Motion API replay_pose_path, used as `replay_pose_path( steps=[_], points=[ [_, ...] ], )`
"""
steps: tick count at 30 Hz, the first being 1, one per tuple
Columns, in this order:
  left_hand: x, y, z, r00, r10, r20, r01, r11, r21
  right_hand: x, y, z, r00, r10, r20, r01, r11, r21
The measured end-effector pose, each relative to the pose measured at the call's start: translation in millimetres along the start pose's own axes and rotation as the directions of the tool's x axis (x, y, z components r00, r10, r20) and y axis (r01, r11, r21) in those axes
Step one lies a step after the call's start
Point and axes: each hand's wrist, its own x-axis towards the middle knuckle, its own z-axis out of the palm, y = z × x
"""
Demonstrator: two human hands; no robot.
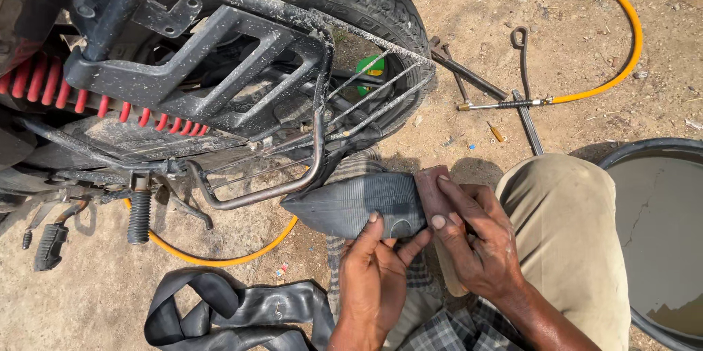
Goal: The person removes a motorcycle tire inner tube, cleans it with a cloth, and then uses a sanding block to abrade the surface of the inner tube. The person holds the inner tube against their lap while sanding.
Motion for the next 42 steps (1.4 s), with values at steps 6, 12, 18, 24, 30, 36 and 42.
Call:
replay_pose_path(
  steps=[6,12,18,24,30,36,42],
  points=[
    [6,3,19,0.993,-0.088,-0.08,0.088,0.996,0.001,4,1,-6,0.998,0.052,-0.018,-0.053,0.998,-0.018],
    [15,-5,18,0.999,0.031,-0.008,-0.032,0.998,-0.06,0,-9,1,0.996,-0.073,-0.047,0.067,0.991,-0.115],
    [28,-21,-9,0.983,0.158,0.094,-0.152,0.986,-0.069,-5,-23,22,0.969,-0.248,-0.001,0.242,0.947,-0.21],
    [25,-21,-8,0.983,0.138,0.123,-0.14,0.99,0.007,38,-18,27,0.922,-0.388,0.003,0.351,0.832,-0.43],
    [24,-20,-8,0.987,0.114,0.114,-0.107,0.992,-0.07,-2,-32,28,0.949,-0.311,-0.056,0.286,0.919,-0.271],
    [26,-27,-10,0.967,0.176,0.186,-0.199,0.973,0.115,44,-13,23,0.991,-0.135,-0.025,0.114,0.911,-0.397],
    [30,-32,-13,0.979,0.188,0.084,-0.188,0.982,-0.011,-6,-31,24,0.912,-0.409,0.011,0.387,0.854,-0.349]
  ],
)
